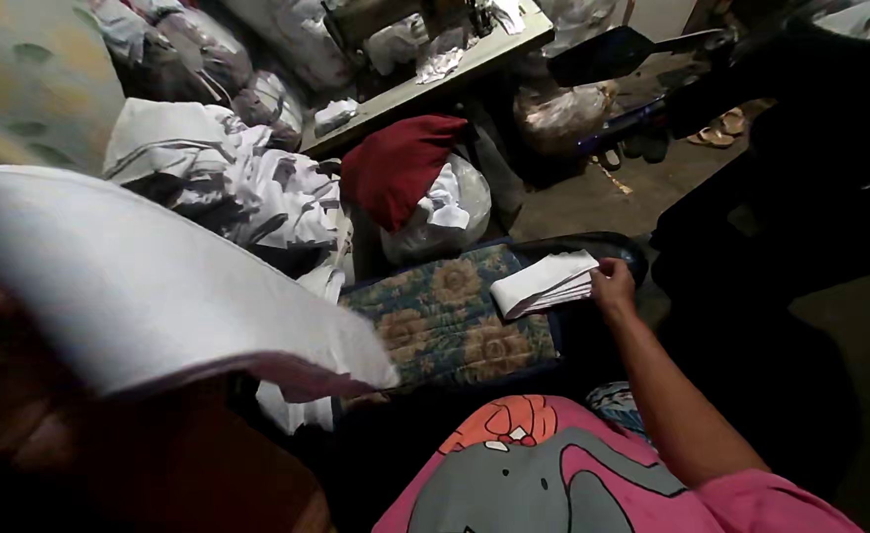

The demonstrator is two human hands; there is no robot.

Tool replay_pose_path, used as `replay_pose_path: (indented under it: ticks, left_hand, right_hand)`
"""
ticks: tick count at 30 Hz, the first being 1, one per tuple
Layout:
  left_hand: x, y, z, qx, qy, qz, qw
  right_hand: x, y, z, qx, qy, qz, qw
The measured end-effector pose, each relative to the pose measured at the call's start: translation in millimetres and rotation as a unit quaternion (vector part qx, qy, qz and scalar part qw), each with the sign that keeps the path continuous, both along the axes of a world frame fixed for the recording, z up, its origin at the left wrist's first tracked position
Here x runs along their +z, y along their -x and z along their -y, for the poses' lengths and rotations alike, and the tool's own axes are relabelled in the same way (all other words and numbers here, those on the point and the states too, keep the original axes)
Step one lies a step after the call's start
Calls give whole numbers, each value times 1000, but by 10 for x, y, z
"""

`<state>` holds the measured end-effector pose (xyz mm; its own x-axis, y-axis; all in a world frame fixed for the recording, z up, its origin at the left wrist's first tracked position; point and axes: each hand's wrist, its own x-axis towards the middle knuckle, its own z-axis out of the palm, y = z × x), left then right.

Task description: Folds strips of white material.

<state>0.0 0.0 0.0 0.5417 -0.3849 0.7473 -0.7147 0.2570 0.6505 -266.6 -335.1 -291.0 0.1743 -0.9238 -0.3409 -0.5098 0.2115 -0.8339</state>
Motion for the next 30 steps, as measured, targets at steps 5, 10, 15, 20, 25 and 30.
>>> replay_pose_path:
  ticks: [5,10,15,20,25,30]
  left_hand:
    - [-67,-135,462,-128,91,-258,953]
    - [42,-294,340,-95,85,-235,963]
    - [-63,-445,-158,6,50,-267,962]
    - [-547,-670,-899,161,-40,-303,938]
    - [-1281,-1037,-1494,302,-176,-357,866]
    - [-1420,-776,-1290,381,-362,-353,774]
  right_hand:
    - [71,18,115,-29,-4,-52,998]
    - [172,59,33,0,-7,-159,987]
    - [148,-52,48,4,-35,-209,977]
    - [202,-182,79,17,-87,-241,967]
    - [194,-212,85,67,-72,-228,969]
    - [329,-243,33,86,-8,-131,988]
